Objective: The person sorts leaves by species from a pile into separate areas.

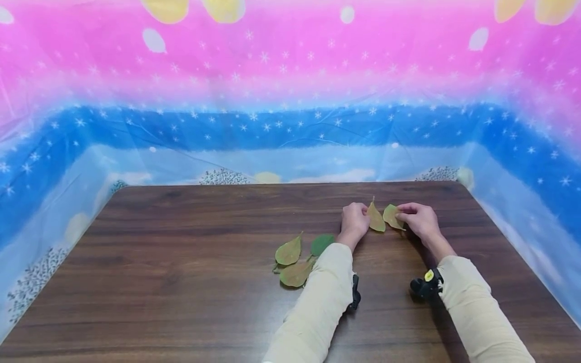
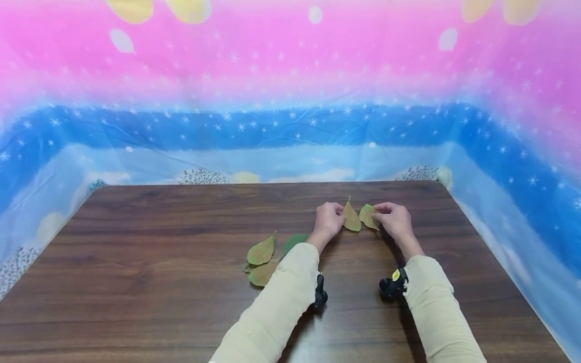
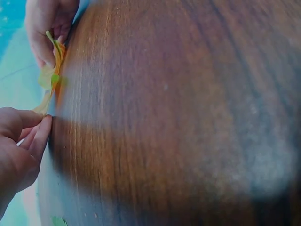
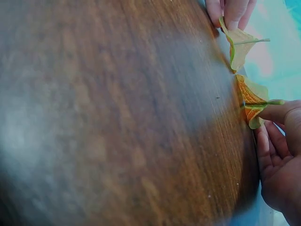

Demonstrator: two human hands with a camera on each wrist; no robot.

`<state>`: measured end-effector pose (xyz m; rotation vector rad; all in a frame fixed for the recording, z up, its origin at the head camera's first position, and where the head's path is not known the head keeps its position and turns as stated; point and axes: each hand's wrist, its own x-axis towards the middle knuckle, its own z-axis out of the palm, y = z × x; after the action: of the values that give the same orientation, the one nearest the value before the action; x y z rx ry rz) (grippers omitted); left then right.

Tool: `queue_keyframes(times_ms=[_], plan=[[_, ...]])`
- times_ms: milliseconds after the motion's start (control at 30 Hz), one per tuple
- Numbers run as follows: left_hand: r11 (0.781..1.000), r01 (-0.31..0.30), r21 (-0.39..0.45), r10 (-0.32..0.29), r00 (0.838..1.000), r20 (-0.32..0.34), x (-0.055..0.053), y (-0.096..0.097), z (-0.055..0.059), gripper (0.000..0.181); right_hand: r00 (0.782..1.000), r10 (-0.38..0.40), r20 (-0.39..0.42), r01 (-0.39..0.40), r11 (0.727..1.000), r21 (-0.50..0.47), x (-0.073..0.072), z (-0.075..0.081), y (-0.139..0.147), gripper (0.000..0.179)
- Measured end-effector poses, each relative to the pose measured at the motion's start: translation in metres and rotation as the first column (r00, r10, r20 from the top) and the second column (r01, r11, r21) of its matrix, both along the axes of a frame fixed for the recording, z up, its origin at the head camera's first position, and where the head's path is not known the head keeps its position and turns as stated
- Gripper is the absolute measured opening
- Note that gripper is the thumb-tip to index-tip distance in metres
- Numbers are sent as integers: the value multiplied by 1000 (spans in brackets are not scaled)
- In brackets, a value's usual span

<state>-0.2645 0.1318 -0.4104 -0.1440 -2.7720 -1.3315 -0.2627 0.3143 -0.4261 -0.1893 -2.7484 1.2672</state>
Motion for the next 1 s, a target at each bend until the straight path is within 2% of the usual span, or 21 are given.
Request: queue_keyframes(times_ms=[233,367,500,633,767,1000], plan=[[999,-26,26,25,1000,12,-2,0,-2,21,999,-27,-20,27,1000,0,1,-1,-2,30],[999,-12,45,11,1000,21,-2,-2,-3,20,999,-41,-18,41,999,-21,2,-1,-3,31],[998,8,65,-9,1000,11,-3,-5,-2,10,999,-51,-13,51,998,-32,2,-1,-3,32],[995,18,101,-23,999,43,-3,-10,3,13,998,-53,-22,52,998,-37,2,-2,-3,33],[992,67,110,-78,992,101,-4,-13,9,21,998,-56,-32,55,998,-33,1,-3,-3,33],[974,171,146,-196,964,179,-5,-20,26,30,998,-60,-5,60,997,-55,2,-3,-1,34]])
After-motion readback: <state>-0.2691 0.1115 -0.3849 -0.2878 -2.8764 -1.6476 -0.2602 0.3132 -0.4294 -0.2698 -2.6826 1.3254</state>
